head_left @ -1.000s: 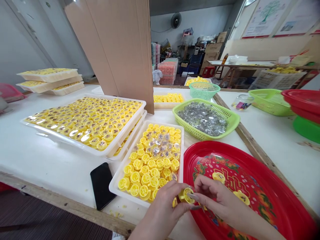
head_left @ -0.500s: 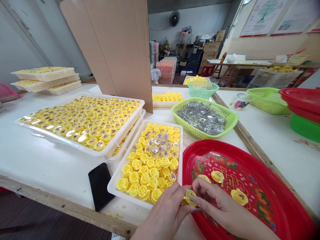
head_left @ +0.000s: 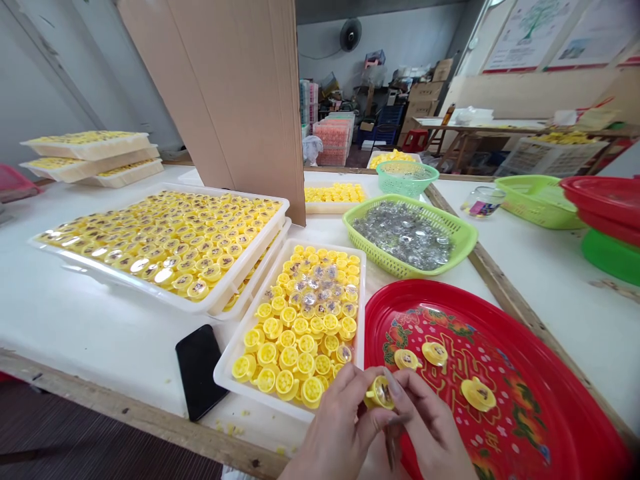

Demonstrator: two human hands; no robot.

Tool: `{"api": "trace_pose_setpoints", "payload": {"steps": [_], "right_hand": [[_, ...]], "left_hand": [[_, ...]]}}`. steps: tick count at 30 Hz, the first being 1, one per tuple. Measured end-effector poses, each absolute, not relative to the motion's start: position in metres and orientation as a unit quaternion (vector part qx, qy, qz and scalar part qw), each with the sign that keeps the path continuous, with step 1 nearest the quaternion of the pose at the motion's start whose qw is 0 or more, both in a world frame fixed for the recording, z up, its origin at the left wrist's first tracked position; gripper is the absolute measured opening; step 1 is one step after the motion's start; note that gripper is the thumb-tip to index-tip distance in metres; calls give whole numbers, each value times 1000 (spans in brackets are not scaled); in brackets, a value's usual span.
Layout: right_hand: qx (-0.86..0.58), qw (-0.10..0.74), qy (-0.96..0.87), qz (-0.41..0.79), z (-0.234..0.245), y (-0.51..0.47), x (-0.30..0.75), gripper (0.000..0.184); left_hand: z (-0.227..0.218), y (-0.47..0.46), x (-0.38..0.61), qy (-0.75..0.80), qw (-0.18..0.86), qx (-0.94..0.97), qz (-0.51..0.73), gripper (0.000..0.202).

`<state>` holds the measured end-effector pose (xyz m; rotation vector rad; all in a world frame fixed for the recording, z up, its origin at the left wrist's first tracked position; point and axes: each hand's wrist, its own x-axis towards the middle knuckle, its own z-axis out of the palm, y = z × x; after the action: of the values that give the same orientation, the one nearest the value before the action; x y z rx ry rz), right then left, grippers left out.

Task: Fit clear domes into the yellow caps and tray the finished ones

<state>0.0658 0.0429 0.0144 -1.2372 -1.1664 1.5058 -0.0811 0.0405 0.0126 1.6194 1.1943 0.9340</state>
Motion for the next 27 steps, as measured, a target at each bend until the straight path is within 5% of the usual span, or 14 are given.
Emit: {"api": "trace_pose_setpoints", "payload": {"steps": [8,14,18,27], "right_hand": [[-563,481,-453,496,-8,26,63,43],[-514,416,-574,483,11,42,73,32],[-553,343,-599,467,15,45,84,45],[-551,355,-631,416,4,39,83,47]], "left_hand": [[5,33,-71,462,432,655,414,50],[8,29,-72,470,430,643,425,47],[1,25,-72,481,446,630,416,49],[-11,19,-60,486,491,563,454,53]]}}
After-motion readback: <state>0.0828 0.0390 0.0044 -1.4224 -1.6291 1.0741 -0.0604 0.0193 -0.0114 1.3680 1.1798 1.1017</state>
